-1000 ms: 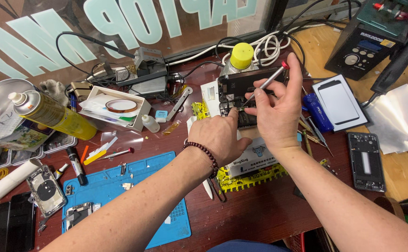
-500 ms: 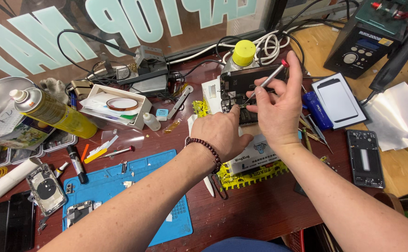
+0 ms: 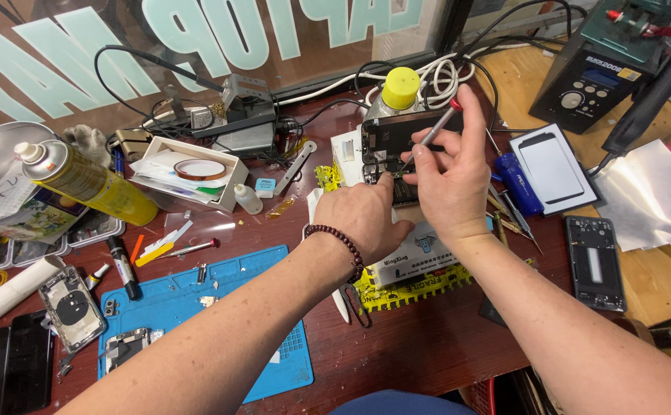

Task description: The person uses a screwdriver to unscrew components inside an opened smartphone chassis resting on a box, then uses a pry tool and their hands to lift and adjust internal parts and the battery area, working through the phone's interior throughout the episode.

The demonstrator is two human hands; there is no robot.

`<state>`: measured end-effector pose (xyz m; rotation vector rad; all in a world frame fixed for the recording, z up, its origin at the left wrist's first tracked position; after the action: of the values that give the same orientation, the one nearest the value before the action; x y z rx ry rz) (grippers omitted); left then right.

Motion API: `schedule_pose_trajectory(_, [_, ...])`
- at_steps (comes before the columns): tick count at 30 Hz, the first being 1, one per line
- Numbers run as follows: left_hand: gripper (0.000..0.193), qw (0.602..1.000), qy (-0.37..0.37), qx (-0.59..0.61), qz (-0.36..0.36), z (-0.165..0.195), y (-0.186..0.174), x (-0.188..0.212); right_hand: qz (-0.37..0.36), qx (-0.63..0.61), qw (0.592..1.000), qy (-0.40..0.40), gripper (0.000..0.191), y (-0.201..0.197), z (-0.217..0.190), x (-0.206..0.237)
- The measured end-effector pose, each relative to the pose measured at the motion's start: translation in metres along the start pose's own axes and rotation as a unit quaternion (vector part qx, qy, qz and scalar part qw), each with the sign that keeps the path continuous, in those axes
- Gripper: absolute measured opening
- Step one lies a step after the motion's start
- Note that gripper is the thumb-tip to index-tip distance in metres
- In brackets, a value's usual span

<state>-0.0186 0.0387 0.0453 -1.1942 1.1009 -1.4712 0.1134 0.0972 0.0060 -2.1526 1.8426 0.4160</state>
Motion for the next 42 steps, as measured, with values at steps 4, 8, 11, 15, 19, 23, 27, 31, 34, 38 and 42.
schedule_pose_trajectory(4, [0.059, 1.0, 0.001, 0.007, 0.002, 0.0, 0.002, -0.001, -0.038, 0.067, 0.995, -0.067, 0.077, 0.001, -0.008, 0.0])
schedule_pose_trajectory(8, [0.058, 1.0, 0.007, 0.003, 0.014, -0.001, 0.004, -0.002, -0.09, 0.137, 0.976, -0.146, 0.07, -0.002, -0.025, -0.005])
schedule_pose_trajectory(11, [0.057, 1.0, 0.007, 0.002, 0.011, -0.002, 0.005, -0.004, -0.127, 0.161, 0.965, -0.164, 0.059, -0.008, -0.041, -0.014])
schedule_pose_trajectory(15, [0.058, 1.0, 0.005, 0.002, 0.014, -0.003, 0.008, -0.005, -0.196, 0.195, 0.952, -0.133, 0.036, -0.012, -0.057, -0.034])
schedule_pose_trajectory(19, [0.055, 1.0, 0.006, 0.006, 0.02, -0.003, 0.01, -0.005, -0.251, 0.231, 0.929, -0.145, 0.031, -0.008, -0.066, -0.054])
schedule_pose_trajectory(23, [0.056, 1.0, 0.006, 0.001, 0.019, -0.002, 0.011, -0.007, -0.289, 0.295, 0.899, -0.144, 0.029, -0.005, -0.071, -0.066])
schedule_pose_trajectory(27, [0.057, 1.0, -0.002, -0.002, 0.011, -0.002, 0.011, -0.006, -0.336, 0.357, 0.855, -0.171, 0.021, 0.002, -0.074, -0.072])
schedule_pose_trajectory(31, [0.054, 1.0, -0.01, 0.001, 0.001, -0.002, 0.009, -0.006, -0.387, 0.453, 0.793, -0.125, 0.02, 0.01, -0.073, -0.078])
schedule_pose_trajectory(34, [0.053, 1.0, -0.011, 0.005, 0.001, 0.0, 0.008, -0.006, -0.432, 0.396, 0.799, -0.132, 0.021, 0.013, -0.077, -0.076])
schedule_pose_trajectory(38, [0.052, 1.0, -0.017, 0.006, 0.001, -0.001, 0.008, -0.005, -0.432, 0.424, 0.792, -0.077, 0.021, 0.018, -0.075, -0.072])
schedule_pose_trajectory(42, [0.052, 1.0, -0.018, 0.009, -0.003, 0.001, 0.008, -0.006, -0.434, 0.388, 0.81, -0.065, 0.022, 0.019, -0.081, -0.072])
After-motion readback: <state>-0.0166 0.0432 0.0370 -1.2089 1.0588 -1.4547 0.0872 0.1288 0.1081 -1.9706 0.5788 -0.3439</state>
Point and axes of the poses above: each hand's wrist, its own x-axis away from the middle knuckle, its own y-axis out of the palm, z = x × y, the point moved 3 cm from there along -x, towards the middle knuckle, and after that the axes turned 12 degrees about -x, right-handed, at the moved point
